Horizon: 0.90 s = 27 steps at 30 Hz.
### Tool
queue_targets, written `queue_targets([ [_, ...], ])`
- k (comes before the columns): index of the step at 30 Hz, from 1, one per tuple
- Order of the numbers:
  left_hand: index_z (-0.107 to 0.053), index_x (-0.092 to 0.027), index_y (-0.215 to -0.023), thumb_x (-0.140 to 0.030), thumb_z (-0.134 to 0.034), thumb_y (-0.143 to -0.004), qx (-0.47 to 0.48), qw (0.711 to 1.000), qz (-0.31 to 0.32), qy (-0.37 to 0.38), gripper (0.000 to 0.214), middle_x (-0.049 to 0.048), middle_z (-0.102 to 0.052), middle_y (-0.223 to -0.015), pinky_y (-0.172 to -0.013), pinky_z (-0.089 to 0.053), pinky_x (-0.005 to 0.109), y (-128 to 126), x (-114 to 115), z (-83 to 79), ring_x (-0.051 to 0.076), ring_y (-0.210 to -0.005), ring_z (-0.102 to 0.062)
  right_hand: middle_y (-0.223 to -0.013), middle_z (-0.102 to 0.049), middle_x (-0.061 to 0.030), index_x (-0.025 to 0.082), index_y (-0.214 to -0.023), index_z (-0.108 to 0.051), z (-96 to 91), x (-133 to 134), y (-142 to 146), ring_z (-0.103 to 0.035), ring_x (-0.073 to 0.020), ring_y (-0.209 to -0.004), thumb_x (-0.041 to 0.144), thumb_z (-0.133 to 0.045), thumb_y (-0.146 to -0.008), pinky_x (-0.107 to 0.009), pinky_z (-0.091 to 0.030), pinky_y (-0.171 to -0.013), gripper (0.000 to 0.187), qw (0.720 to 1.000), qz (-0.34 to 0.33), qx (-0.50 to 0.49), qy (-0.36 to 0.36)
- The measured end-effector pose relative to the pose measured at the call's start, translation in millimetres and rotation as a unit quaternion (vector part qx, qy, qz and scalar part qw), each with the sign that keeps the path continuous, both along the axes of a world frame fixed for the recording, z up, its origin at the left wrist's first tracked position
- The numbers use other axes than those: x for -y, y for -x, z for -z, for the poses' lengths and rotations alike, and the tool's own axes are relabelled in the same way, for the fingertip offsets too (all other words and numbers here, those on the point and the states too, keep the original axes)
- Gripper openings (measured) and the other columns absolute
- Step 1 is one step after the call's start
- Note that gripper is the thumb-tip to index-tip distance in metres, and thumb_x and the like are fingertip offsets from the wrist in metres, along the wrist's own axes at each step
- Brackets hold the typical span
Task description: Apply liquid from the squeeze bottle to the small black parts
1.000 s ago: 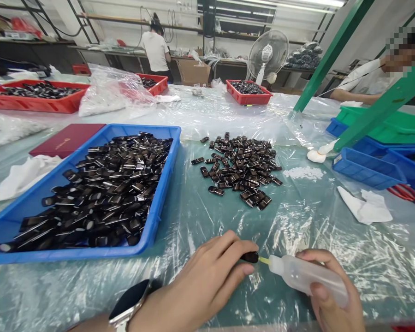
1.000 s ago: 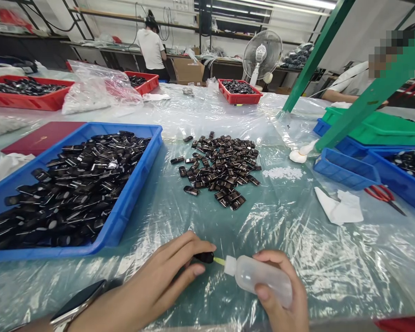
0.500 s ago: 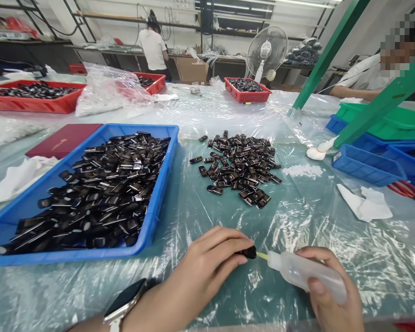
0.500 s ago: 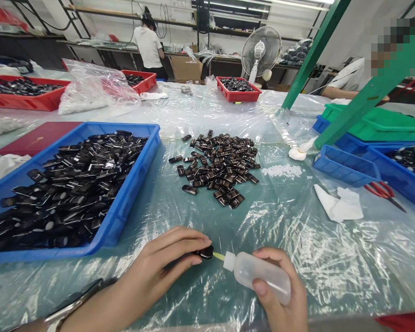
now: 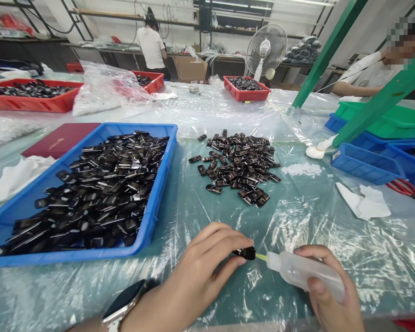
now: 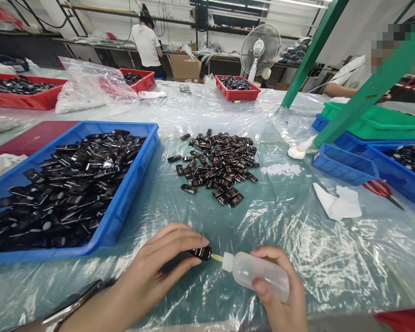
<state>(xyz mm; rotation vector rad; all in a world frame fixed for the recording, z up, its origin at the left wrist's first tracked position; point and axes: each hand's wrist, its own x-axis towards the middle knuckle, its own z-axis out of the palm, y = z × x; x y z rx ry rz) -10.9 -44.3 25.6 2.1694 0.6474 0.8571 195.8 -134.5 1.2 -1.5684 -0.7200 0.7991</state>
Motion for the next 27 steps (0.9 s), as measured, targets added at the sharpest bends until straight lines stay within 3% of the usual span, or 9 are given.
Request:
queue_targets([
  [5,-0.055,-0.024,-0.124,-0.009,-0.056,-0.099,-0.007,1.000,0.002,-0.003,0.030,0.0020,-0.067,-0.113,-0.089,-0.048,0.031,1.0,1.2,-1.4,0.019,-0.106,-0.054,-0.081,-0.055,-0.0013,0.028,-0.080,-0.066,-2.8,-1.0,2.0,-0.051,-0.0168,-0.065,0.074,-0.079,-0.054,-0.023,-0.038,-0.052,0.054,0.999,0.012,-0.041,0.009],
  [18,-0.055,-0.022,-0.125,-0.008,-0.055,-0.099,-0.008,1.000,0.005,-0.024,0.029,0.0021,-0.066,-0.113,-0.093,-0.045,0.030,1.5,1.5,2.0,0.019,-0.109,-0.050,-0.082,-0.051,-0.0019,0.026,-0.078,-0.065,-3.7,-2.0,2.6,-0.047,-0.0169,-0.068,0.070,-0.080,-0.056,-0.023,-0.034,-0.054,0.051,0.997,0.011,-0.073,0.024],
  [27,-0.052,-0.021,-0.130,-0.009,-0.058,-0.098,-0.003,1.000,-0.007,-0.017,0.035,0.0020,-0.065,-0.112,-0.086,-0.046,0.026,0.5,2.6,2.4,0.017,-0.105,-0.053,-0.087,-0.051,-0.0023,0.028,-0.081,-0.065,-1.6,-2.2,4.3,-0.046,-0.0187,-0.072,0.068,-0.083,-0.053,-0.024,-0.034,-0.055,0.052,0.996,0.022,-0.088,0.006],
])
